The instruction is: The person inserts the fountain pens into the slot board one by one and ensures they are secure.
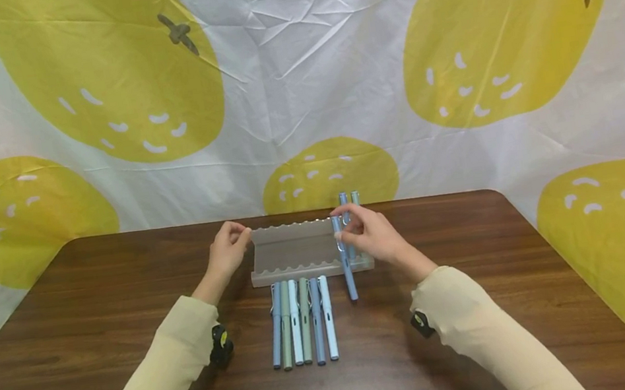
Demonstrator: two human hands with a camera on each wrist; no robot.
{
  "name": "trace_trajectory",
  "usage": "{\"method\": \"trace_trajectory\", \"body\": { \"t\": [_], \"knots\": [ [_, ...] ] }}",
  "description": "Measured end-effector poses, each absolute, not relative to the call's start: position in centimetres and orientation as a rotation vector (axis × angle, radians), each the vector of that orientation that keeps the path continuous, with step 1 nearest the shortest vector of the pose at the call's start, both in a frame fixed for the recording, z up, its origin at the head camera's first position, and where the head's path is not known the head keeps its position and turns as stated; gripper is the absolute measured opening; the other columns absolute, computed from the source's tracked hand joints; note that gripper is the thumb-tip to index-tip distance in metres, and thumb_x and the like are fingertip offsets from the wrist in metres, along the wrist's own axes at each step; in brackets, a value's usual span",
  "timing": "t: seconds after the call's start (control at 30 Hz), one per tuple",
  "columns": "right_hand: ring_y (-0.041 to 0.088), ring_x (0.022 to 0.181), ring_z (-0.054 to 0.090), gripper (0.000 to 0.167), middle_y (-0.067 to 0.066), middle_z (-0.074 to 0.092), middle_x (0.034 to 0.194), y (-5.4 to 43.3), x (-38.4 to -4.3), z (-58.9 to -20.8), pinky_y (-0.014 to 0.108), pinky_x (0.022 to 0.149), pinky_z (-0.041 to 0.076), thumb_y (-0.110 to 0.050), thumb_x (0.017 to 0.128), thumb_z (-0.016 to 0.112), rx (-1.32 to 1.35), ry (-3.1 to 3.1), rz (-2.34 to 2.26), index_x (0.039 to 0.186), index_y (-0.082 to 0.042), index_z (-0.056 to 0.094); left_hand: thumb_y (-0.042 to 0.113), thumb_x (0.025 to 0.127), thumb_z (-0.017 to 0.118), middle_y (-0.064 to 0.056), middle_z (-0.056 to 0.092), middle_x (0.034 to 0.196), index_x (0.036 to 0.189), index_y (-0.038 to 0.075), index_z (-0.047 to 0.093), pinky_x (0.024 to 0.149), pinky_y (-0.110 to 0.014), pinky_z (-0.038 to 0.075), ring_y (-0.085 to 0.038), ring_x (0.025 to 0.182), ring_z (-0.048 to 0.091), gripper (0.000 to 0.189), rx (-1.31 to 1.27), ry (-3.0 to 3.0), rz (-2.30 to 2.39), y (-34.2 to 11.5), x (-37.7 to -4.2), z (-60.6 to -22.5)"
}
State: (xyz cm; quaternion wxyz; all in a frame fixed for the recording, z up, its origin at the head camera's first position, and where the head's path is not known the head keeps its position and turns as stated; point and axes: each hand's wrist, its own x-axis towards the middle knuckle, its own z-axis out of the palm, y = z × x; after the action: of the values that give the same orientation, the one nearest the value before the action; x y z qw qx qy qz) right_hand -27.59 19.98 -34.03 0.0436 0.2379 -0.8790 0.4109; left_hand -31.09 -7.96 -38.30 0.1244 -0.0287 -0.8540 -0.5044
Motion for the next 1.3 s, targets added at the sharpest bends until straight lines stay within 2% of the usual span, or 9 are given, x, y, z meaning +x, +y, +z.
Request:
{"method": "trace_trajectory", "body": {
  "t": [0.23,0.47,0.77,1.3],
  "knots": [
    [0.021,0.066,0.058,0.035,0.003,0.064,0.082,20.3,-28.7,-34.2,0.033,0.057,0.043,-0.020,0.083,0.062,0.693,-2.641,1.164,0.116,-0.015,0.051,0.020,0.091,0.050,-0.018,0.061,0.099,0.096,0.001,0.050,0.078,-0.041,0.041,-0.030,0.096,0.055,0.019,-0.088,-2.490,-1.477,-8.0,-30.9,-38.2],
    [0.021,0.060,0.053,0.035,0.006,0.064,0.082,20.2,-29.1,-33.6,0.033,0.052,0.040,-0.017,0.083,0.062,0.686,-2.570,1.130,0.117,-0.014,0.050,0.021,0.091,0.049,-0.019,0.060,0.100,0.097,0.001,0.050,0.078,-0.042,0.042,-0.030,0.096,0.055,0.020,-0.088,-2.490,-1.501,-8.0,-30.8,-38.1],
    [0.022,0.060,0.050,0.035,0.009,0.064,0.084,20.2,-29.6,-33.0,0.033,0.052,0.037,-0.019,0.084,0.061,0.668,-2.511,1.111,0.118,-0.015,0.050,0.020,0.090,0.050,-0.019,0.061,0.100,0.096,0.001,0.050,0.078,-0.042,0.042,-0.030,0.096,0.055,0.020,-0.085,-2.477,-1.505,-7.9,-30.8,-38.1],
    [0.012,0.045,0.043,0.034,0.006,0.065,0.077,19.5,-29.9,-33.5,0.026,0.042,0.034,-0.012,0.082,0.063,0.678,-2.304,1.042,0.113,-0.011,0.052,0.021,0.090,0.051,-0.018,0.061,0.098,0.095,0.001,0.051,0.076,-0.041,0.042,-0.029,0.093,0.056,0.020,-0.089,-2.473,-1.497,-8.0,-30.9,-38.2]
  ]
}}
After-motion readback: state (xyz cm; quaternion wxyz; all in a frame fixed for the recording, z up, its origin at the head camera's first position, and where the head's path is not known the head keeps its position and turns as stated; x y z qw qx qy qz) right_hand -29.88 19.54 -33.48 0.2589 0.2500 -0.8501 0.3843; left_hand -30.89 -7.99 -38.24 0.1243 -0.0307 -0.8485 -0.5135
